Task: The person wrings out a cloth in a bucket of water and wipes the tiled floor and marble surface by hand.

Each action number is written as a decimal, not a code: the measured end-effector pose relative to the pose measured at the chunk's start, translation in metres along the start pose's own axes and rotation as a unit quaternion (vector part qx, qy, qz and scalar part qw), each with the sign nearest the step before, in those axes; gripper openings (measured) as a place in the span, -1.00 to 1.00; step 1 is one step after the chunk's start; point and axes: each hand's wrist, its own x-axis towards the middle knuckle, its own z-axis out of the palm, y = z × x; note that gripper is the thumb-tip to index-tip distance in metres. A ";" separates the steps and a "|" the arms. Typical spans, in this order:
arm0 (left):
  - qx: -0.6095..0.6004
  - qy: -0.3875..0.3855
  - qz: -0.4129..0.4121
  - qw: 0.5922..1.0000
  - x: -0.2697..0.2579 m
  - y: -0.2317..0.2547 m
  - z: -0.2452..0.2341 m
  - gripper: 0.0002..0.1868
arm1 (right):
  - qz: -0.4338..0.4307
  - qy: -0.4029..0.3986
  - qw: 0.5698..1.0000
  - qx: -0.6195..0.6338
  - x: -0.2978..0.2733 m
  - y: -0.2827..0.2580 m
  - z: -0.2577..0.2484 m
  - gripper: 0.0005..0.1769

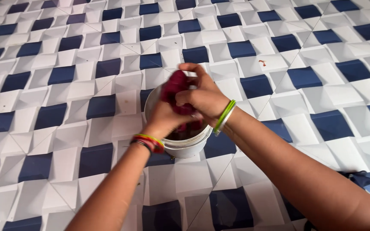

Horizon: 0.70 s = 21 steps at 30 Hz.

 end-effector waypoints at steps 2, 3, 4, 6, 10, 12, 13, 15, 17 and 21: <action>-0.024 0.016 -0.038 0.999 0.002 0.000 -0.019 -0.24 | -0.122 -0.075 0.988 -0.065 0.001 -0.004 -0.002 -0.10; -0.057 0.033 -0.079 0.995 0.003 -0.002 -0.021 -0.27 | -0.241 -0.109 0.946 -0.189 -0.001 -0.006 -0.008 -0.09; -0.090 0.050 -0.119 0.987 0.005 -0.004 -0.021 -0.30 | -0.350 -0.140 0.874 -0.307 -0.003 -0.008 -0.011 -0.08; -0.146 0.052 -0.171 0.973 0.003 -0.006 -0.023 -0.33 | -0.376 -0.063 0.757 -0.530 -0.013 -0.014 -0.020 -0.01; -0.185 -0.018 -0.238 0.953 0.001 -0.008 -0.028 -0.37 | -0.581 -0.078 0.434 -0.684 -0.002 -0.025 -0.020 -0.01; -0.152 -0.060 -0.277 0.947 -0.002 -0.010 -0.027 -0.47 | -0.582 -0.136 0.409 -0.690 0.008 -0.023 -0.020 -0.11; -0.121 -0.084 -0.285 0.947 0.000 -0.012 -0.027 -0.53 | -0.583 -0.163 0.394 -0.692 0.013 -0.021 -0.021 -0.16; -0.050 -0.096 -0.296 0.949 0.005 -0.014 -0.027 -0.64 | -0.537 -0.163 0.395 -0.728 0.025 -0.014 -0.017 -0.38; 0.029 -0.073 -0.305 0.949 0.007 -0.016 -0.025 -0.71 | -0.460 -0.162 0.418 -0.767 0.031 -0.006 -0.012 -0.55; 0.178 -0.005 -0.236 0.955 0.010 -0.013 -0.010 -0.69 | -0.270 -0.167 0.516 -0.796 0.033 0.002 0.000 -0.63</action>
